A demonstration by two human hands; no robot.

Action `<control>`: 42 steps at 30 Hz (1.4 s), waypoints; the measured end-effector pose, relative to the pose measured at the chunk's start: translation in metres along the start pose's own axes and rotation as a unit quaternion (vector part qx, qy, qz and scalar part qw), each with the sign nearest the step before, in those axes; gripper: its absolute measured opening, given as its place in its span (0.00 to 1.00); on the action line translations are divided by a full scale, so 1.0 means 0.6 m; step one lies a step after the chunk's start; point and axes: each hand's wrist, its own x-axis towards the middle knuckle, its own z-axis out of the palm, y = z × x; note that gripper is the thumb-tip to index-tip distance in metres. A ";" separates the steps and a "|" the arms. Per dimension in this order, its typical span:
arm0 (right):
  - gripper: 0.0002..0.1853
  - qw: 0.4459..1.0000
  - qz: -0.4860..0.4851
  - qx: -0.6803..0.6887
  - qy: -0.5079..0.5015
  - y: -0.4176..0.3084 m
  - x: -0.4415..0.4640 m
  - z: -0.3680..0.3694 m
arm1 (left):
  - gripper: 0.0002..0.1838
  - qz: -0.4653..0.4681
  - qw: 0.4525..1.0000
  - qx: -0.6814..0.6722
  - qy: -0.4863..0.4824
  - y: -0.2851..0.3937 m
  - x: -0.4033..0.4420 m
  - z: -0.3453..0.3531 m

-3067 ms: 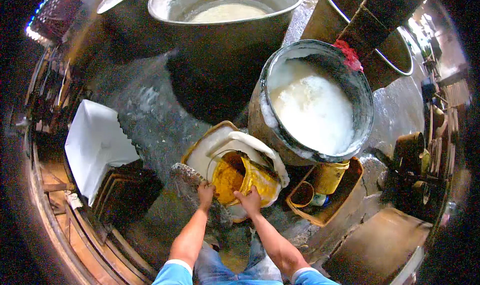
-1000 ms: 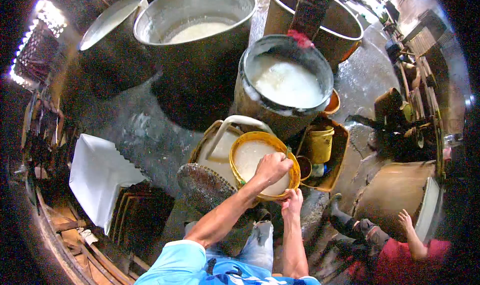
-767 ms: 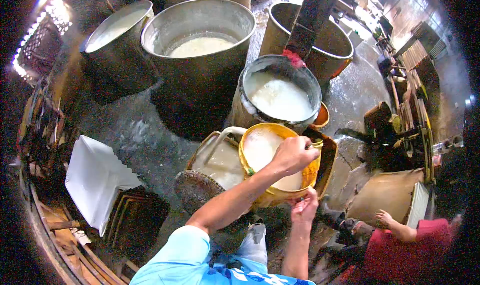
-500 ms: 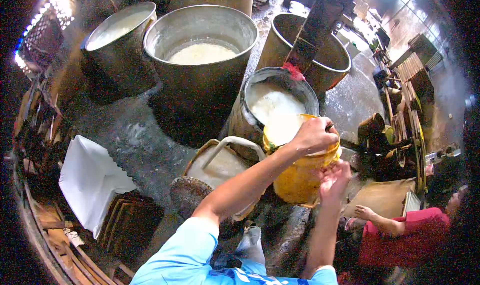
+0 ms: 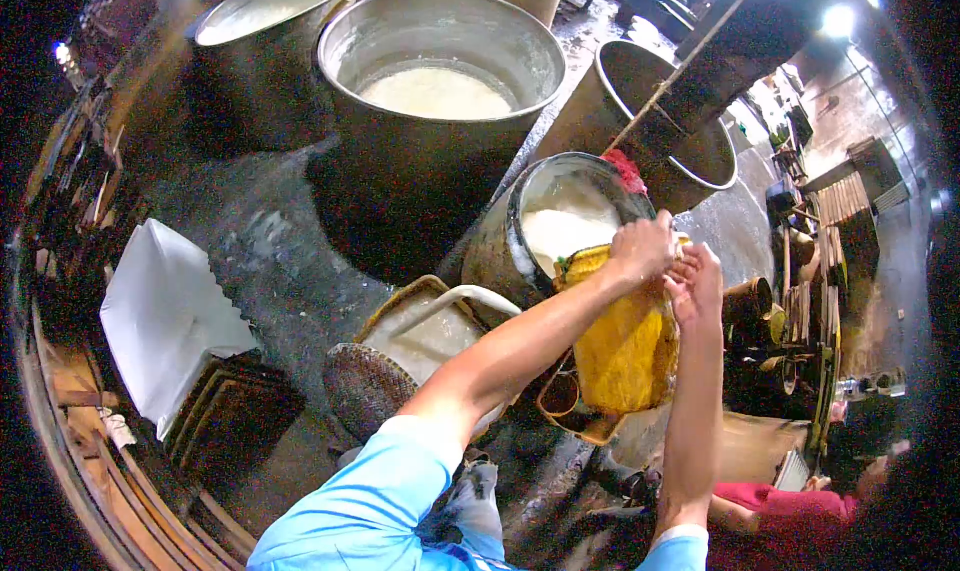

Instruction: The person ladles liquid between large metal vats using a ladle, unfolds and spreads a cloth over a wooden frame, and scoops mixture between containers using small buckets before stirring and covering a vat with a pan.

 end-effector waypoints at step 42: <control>0.32 0.970 0.192 0.133 0.071 0.738 -0.301 -0.175 | 0.16 -0.201 0.979 -0.003 0.042 -0.535 -0.436 0.085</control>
